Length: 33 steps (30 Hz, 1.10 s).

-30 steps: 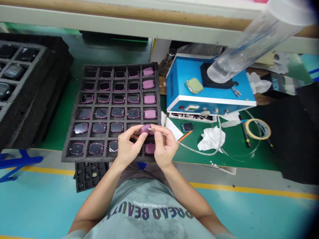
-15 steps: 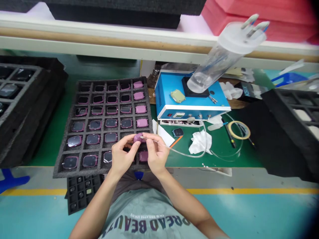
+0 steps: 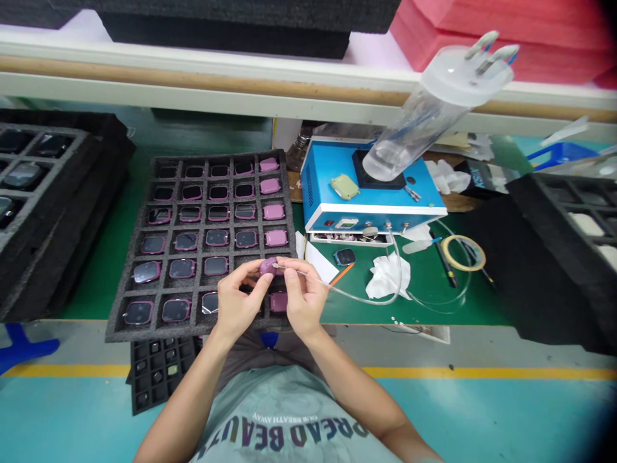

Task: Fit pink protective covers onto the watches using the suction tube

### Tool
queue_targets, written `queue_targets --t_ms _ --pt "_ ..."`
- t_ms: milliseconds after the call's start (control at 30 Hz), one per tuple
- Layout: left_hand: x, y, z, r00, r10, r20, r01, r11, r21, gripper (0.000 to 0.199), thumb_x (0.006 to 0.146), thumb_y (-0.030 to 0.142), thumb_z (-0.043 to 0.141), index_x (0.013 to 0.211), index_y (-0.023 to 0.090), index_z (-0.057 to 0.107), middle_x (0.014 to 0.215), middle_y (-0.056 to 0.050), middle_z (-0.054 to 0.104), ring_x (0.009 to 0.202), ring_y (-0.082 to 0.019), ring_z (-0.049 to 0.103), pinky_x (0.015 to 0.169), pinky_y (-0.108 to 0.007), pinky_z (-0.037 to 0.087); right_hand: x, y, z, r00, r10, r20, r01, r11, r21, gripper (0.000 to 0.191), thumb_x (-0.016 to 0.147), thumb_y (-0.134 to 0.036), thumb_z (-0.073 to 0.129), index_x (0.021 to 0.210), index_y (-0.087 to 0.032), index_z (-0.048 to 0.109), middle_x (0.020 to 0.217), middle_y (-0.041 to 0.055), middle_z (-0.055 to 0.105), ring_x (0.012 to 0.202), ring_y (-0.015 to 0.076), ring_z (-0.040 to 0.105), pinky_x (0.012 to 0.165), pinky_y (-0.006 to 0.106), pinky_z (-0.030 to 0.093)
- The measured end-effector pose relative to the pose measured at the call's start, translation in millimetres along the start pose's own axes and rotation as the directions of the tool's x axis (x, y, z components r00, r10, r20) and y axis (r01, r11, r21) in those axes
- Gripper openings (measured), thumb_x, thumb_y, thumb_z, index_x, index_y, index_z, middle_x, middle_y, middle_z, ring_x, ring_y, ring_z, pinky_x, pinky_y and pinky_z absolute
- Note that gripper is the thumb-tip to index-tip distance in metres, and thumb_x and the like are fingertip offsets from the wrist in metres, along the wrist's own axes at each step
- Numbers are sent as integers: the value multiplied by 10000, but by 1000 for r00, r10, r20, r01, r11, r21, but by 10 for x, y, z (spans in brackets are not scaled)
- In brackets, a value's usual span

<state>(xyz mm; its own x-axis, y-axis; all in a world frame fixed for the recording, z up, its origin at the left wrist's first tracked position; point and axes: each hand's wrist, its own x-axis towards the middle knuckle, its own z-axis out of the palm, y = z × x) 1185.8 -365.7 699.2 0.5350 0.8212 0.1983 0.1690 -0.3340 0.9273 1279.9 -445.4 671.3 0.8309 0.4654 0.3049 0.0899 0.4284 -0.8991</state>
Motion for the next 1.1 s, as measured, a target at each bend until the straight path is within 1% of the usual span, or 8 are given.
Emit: queue_targets --t_ms 600,1100 --pt "3 11 -4 1000 -18 8 18 1000 -5 235 865 280 769 1068 166 804 922 -58 819 777 -172 761 656 -237 589 -7 20 -6 1000 24 2 -24 1000 -9 121 1013 -269 625 1013 -233 740 1027 52 788 973 169 772 885 314 649" --pt "10 33 -7 999 -41 8 41 999 9 240 858 297 770 1062 175 800 935 -64 820 795 -186 762 672 -258 592 2 12 -2 1000 27 0 -27 998 -57 141 1013 -300 616 995 -222 732 1011 62 791 964 178 771 879 328 653"
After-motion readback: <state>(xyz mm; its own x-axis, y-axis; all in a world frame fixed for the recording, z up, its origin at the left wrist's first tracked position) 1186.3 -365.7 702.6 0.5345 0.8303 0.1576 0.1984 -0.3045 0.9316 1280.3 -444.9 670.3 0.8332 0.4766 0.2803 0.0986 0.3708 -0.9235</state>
